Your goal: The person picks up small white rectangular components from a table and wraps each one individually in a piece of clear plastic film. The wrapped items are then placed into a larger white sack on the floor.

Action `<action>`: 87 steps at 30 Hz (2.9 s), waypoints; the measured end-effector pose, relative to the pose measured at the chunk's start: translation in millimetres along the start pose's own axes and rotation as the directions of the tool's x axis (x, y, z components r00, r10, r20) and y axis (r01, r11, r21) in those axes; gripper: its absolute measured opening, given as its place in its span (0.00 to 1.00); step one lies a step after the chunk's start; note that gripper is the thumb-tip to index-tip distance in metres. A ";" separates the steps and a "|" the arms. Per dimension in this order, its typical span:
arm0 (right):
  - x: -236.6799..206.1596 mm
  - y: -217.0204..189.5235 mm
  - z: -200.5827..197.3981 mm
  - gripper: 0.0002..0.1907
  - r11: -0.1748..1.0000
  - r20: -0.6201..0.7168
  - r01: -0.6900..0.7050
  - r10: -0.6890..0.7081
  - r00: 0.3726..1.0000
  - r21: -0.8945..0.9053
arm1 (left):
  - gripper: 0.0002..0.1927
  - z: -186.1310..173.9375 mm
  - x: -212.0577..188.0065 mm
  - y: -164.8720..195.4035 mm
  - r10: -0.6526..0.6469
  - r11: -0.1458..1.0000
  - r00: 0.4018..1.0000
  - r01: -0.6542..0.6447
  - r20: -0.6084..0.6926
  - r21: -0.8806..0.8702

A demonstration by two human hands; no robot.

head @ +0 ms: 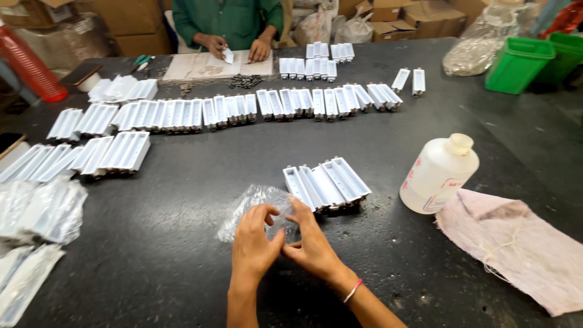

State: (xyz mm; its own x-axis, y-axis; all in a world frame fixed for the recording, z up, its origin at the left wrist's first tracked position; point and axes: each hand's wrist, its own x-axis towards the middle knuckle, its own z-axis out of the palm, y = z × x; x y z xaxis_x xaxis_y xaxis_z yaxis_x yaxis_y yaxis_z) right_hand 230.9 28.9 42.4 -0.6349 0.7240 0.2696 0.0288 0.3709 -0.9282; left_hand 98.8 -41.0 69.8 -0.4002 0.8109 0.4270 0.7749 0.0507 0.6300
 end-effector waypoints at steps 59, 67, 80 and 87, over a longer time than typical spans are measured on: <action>10.4 35.3 -19.4 0.17 0.557 0.124 -0.413 0.483 0.867 0.721 | 0.28 19.8 -4.9 30.3 0.254 0.957 0.963 -0.237 0.091 -0.166; 7.1 55.4 -11.3 0.15 0.641 0.206 -0.476 0.452 0.868 0.601 | 0.27 7.9 -4.1 29.3 0.131 0.876 0.948 0.026 0.291 -0.481; 8.4 58.6 -4.1 0.15 0.839 0.040 -0.418 0.432 0.901 0.349 | 0.20 32.0 2.5 -87.0 -0.401 0.913 0.875 0.404 -0.272 -0.047; 6.1 49.4 -12.6 0.17 0.893 -0.131 -0.144 0.097 0.987 -0.426 | 0.20 47.5 2.1 -73.7 -0.360 0.932 0.918 0.346 -0.164 -0.108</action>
State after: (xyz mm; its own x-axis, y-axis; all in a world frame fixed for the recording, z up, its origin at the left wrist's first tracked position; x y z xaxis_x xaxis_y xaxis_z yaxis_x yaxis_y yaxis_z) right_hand 238.2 58.9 1.4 -0.5226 0.8264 0.2095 0.4462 0.4746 -0.7588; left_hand 64.0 -15.4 -6.5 -0.7269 0.6307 0.2718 0.5307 0.2646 0.8052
